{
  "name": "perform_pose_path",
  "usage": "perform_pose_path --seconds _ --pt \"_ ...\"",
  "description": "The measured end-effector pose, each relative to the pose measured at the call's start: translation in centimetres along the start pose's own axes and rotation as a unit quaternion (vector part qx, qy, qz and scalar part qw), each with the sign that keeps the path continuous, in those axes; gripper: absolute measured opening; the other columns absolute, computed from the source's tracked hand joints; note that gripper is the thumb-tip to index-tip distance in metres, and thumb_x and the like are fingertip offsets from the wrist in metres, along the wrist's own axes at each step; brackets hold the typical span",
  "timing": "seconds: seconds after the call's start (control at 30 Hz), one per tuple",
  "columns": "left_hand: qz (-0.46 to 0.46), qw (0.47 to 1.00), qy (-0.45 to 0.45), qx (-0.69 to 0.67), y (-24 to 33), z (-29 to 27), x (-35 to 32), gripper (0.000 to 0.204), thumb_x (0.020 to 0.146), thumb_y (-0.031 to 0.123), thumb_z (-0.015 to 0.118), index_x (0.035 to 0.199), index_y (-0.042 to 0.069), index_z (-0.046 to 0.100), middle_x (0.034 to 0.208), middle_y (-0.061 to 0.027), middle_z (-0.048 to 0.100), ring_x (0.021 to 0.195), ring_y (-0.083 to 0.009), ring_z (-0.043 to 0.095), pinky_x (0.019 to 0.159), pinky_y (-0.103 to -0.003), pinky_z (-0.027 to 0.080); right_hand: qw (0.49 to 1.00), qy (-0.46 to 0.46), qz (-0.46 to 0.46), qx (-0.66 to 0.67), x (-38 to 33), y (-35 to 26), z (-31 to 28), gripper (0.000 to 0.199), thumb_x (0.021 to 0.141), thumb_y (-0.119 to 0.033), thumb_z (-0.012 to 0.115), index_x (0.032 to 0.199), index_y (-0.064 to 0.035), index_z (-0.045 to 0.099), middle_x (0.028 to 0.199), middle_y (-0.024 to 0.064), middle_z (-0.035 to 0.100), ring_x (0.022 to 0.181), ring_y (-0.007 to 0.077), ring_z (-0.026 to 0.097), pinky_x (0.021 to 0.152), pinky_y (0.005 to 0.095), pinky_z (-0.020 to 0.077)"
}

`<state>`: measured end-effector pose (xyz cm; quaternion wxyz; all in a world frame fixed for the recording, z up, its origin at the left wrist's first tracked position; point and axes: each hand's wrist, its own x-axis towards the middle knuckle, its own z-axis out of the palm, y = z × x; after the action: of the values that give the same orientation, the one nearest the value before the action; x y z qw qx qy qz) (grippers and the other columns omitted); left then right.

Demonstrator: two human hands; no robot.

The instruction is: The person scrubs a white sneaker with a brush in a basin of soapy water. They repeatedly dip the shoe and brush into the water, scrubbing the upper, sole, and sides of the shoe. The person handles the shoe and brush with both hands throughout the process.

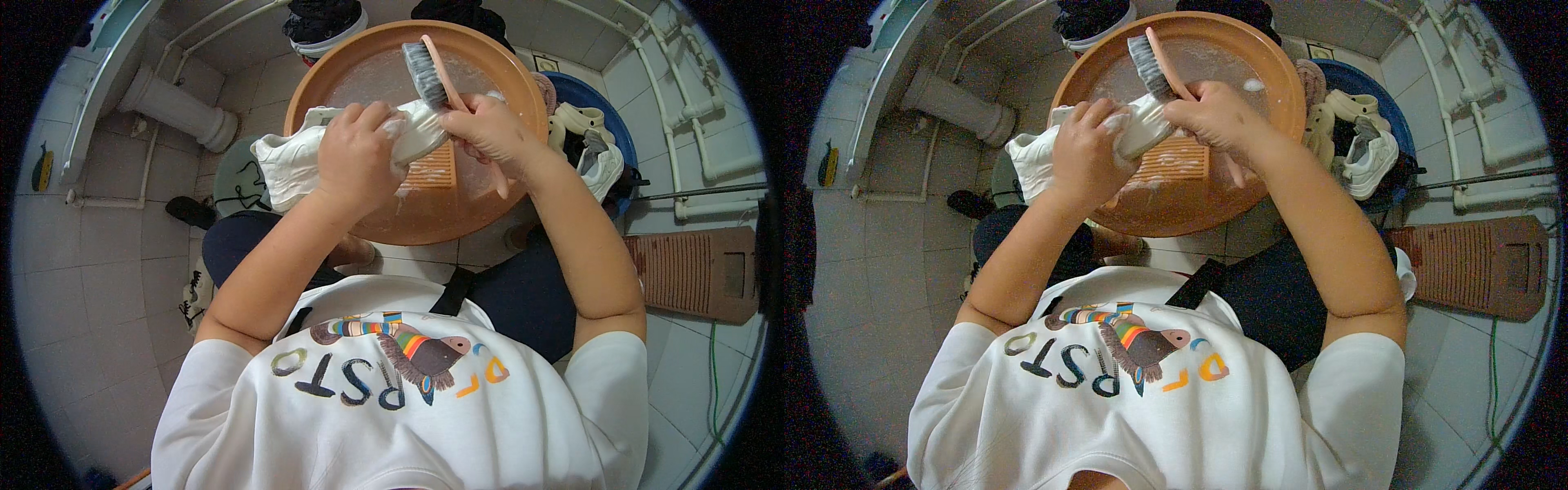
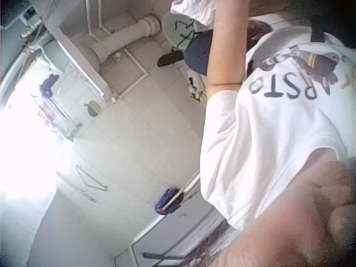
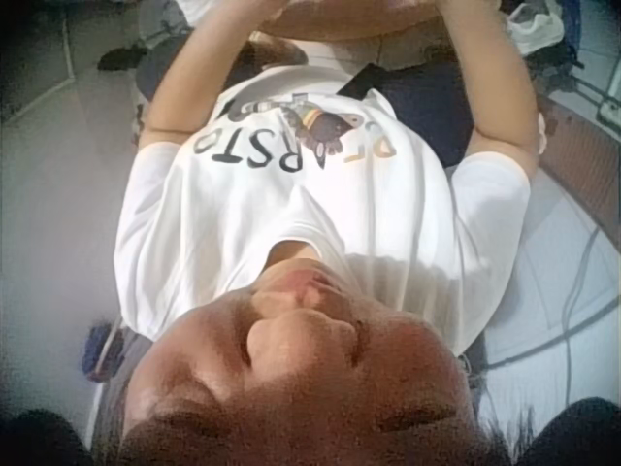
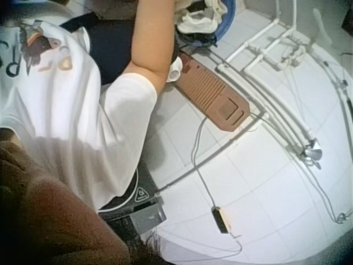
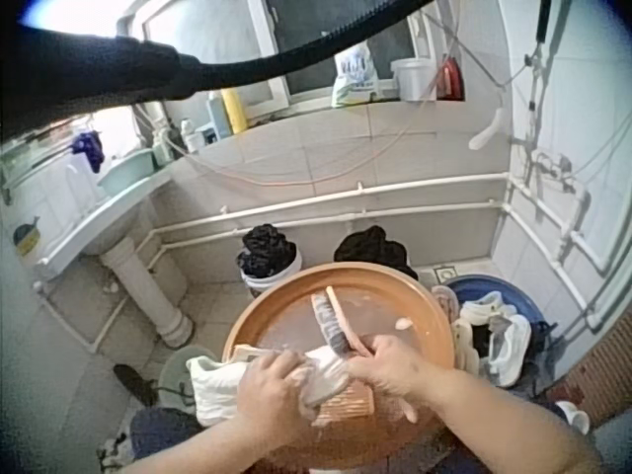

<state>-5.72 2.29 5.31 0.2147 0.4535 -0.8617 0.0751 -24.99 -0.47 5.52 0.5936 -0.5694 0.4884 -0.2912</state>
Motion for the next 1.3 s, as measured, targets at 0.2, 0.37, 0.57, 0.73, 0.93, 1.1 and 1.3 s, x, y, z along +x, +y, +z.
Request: perform_pose_path --seconds 0.2,0.37,0.57,0.73,0.93,1.1,1.3 --pt "0.021 0.999 -0.021 -0.013 0.0 -0.2 -0.1 0.042 0.05 0.011 0.071 0.091 0.007 0.062 0.097 -0.0071 0.056 0.087 -0.0278 0.052 0.075 -0.037 0.046 0.999 -0.017 -0.017 -0.025 0.2 0.5 -0.2 0.031 0.075 -0.026 0.063 0.092 -0.0014 0.055 0.062 0.0006 0.051 0.048 0.0056 0.045 0.043 0.0184 0.0359" --pt "0.034 0.999 -0.011 -0.017 -0.2 -0.2 -0.2 0.042 0.049 0.011 0.071 0.09 0.007 0.062 0.097 -0.0072 0.056 0.086 -0.0282 0.052 0.075 -0.037 0.047 0.999 -0.023 -0.004 -0.045 -0.3 -0.2 -0.1 0.029 0.076 -0.023 0.062 0.093 -0.0003 0.055 0.064 0.0029 0.055 0.05 0.0066 0.048 0.044 0.0192 0.0383" --pt "0.039 0.999 -0.019 -0.008 -0.4 -0.1 -0.3 0.043 0.047 0.012 0.071 0.09 0.008 0.063 0.098 -0.0072 0.056 0.087 -0.0282 0.052 0.075 -0.038 0.046 0.997 -0.058 -0.001 -0.04 0.5 0.8 -0.6 0.029 0.077 -0.023 0.061 0.093 0.0004 0.055 0.066 0.0045 0.057 0.052 0.0075 0.05 0.045 0.02 0.0396" --pt "0.035 0.999 -0.026 -0.014 -0.5 -0.2 -0.6 0.042 0.047 0.01 0.071 0.088 0.008 0.064 0.096 -0.0063 0.056 0.087 -0.0272 0.052 0.075 -0.037 0.046 0.996 -0.027 -0.01 -0.083 -0.4 0.1 0.2 0.026 0.077 -0.019 0.058 0.094 0.0007 0.054 0.067 0.0055 0.057 0.053 0.008 0.051 0.046 0.0203 0.0405" --pt "0.035 0.999 0.001 -0.022 -0.3 -0.1 -0.7 0.036 0.048 0.005 0.065 0.084 0.007 0.065 0.09 -0.0047 0.055 0.083 -0.0258 0.052 0.074 -0.035 0.044 0.997 -0.069 0.024 -0.018 0.3 0.4 -0.4 0.027 0.077 -0.019 0.058 0.095 0.0008 0.054 0.069 0.0053 0.058 0.056 0.0089 0.054 0.047 0.0209 0.0418" --pt "0.053 0.998 -0.014 -0.027 -0.2 0.0 -0.8 0.037 0.047 0.005 0.065 0.084 0.008 0.065 0.089 -0.004 0.055 0.082 -0.0257 0.052 0.074 -0.035 0.044 0.995 -0.068 0.006 -0.075 0.3 1.4 -0.2 0.027 0.077 -0.02 0.059 0.093 0.0005 0.053 0.07 0.0065 0.059 0.053 0.0083 0.053 0.045 0.0212 0.0409" --pt "0.051 0.998 -0.004 -0.021 -0.7 0.1 -0.8 0.037 0.048 0.006 0.065 0.084 0.009 0.065 0.087 -0.0038 0.054 0.081 -0.0245 0.052 0.072 -0.035 0.044 0.996 -0.049 0.021 -0.069 0.0 0.6 0.4 0.031 0.076 -0.022 0.06 0.096 -0.0002 0.05 0.067 0.004 0.054 0.05 0.0074 0.049 0.042 0.0202 0.0386"
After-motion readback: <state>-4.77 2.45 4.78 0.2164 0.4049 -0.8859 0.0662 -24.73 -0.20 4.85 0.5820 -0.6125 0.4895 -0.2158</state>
